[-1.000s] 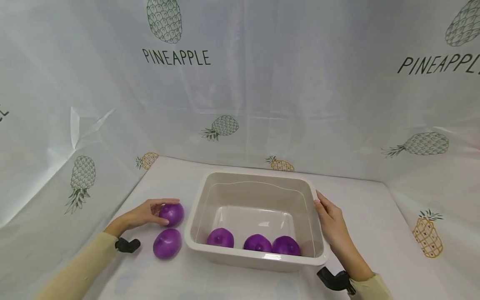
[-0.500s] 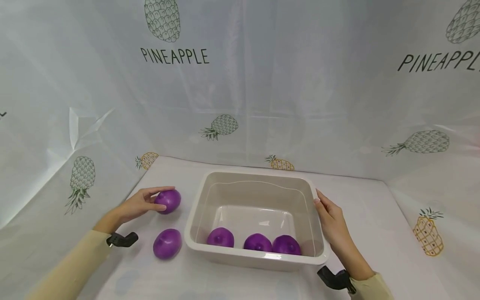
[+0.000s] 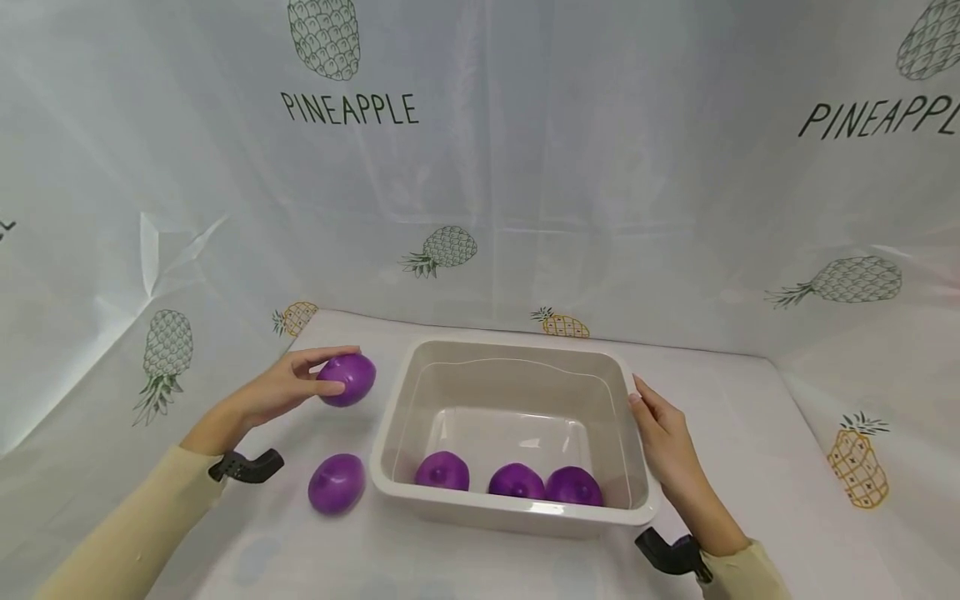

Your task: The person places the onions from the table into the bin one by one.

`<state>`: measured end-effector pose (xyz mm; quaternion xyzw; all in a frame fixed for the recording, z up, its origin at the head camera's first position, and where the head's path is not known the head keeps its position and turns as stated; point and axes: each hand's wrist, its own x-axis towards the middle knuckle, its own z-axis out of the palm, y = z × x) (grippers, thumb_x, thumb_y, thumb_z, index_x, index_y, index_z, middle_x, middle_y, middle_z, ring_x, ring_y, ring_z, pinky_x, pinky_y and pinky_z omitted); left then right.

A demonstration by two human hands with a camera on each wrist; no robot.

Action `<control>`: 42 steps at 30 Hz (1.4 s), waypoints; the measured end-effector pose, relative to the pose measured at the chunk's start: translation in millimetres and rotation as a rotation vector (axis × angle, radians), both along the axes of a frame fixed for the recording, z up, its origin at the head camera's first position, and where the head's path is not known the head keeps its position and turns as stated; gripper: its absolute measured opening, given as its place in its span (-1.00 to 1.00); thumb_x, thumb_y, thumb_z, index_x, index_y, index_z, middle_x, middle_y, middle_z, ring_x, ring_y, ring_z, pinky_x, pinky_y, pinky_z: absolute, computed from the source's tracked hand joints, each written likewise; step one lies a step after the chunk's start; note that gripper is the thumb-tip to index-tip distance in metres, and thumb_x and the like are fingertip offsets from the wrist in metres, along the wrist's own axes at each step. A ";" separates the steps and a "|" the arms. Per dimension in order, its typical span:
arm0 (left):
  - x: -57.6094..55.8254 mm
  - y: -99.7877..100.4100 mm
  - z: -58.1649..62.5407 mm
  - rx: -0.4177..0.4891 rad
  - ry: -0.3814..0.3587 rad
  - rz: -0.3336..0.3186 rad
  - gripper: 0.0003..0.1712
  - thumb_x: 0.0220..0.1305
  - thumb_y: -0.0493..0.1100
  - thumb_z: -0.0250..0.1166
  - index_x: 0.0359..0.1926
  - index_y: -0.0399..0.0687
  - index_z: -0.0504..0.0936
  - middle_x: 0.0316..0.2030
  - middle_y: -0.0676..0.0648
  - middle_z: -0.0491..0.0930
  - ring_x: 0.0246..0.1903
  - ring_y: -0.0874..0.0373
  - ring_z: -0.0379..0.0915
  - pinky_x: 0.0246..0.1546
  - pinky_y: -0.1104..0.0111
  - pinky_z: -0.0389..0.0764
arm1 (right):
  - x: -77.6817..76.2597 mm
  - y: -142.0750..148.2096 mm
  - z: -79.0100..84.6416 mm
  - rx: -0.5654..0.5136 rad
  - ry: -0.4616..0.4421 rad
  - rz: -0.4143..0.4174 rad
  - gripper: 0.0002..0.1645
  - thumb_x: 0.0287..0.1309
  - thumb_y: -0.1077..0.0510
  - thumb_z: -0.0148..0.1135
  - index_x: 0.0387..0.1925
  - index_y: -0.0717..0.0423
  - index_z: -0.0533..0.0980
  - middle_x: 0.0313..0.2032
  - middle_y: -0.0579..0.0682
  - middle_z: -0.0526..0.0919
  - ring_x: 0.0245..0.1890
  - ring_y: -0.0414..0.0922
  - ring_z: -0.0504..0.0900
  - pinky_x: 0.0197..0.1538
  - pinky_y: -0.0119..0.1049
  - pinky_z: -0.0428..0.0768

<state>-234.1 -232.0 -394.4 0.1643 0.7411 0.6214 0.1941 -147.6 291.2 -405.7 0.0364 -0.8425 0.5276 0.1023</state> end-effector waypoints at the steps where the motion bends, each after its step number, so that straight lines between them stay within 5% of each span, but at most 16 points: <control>1: 0.6 3.6 4.4 0.000 0.009 -0.008 -0.28 0.26 -0.24 0.39 0.42 -0.09 0.39 0.44 -0.16 0.22 0.29 -0.19 0.31 0.31 -0.03 0.27 | 0.1 0.2 0.2 0.000 -0.001 0.000 -0.40 0.57 0.10 -0.11 0.42 0.44 0.18 0.28 0.49 0.31 -0.13 -0.57 0.50 -0.24 -0.59 0.59; 12: 4.0 49.3 50.0 0.032 0.024 -0.108 -0.25 0.25 -0.27 0.38 0.44 -0.13 0.35 0.45 -0.15 0.22 0.24 -0.15 0.41 0.30 -0.02 0.30 | -0.3 2.7 1.8 -0.006 0.007 -0.003 -0.39 0.57 0.09 -0.11 0.42 0.42 0.19 0.29 0.48 0.31 -0.14 -0.54 0.52 -0.24 -0.57 0.61; 18: -1.2 75.2 64.8 0.039 0.030 -0.173 -0.26 0.21 -0.28 0.42 0.41 -0.09 0.41 0.45 -0.16 0.22 0.25 -0.16 0.40 0.23 0.04 0.44 | 0.5 2.5 0.8 -0.010 0.005 -0.014 -0.40 0.57 0.10 -0.11 0.41 0.43 0.19 0.28 0.48 0.31 -0.16 -0.54 0.53 -0.26 -0.56 0.61; 31: -13.9 136.5 75.3 -0.014 0.065 -0.296 -0.32 0.17 -0.24 0.47 0.34 0.04 0.52 0.31 -0.07 0.42 0.16 -0.08 0.50 0.12 0.10 0.56 | 1.5 1.9 -1.1 -0.022 0.004 0.016 -0.39 0.57 0.10 -0.12 0.43 0.43 0.17 0.30 0.48 0.31 -0.11 -0.53 0.51 -0.22 -0.57 0.59; 42: -13.7 192.7 66.4 -0.032 0.057 -0.366 -0.28 0.14 -0.29 0.49 0.35 -0.05 0.50 0.28 0.08 0.48 0.17 0.01 0.48 0.10 0.20 0.58 | 1.0 1.8 -1.0 -0.027 0.017 0.017 -0.40 0.57 0.10 -0.11 0.42 0.42 0.19 0.29 0.47 0.33 -0.11 -0.53 0.52 -0.21 -0.58 0.59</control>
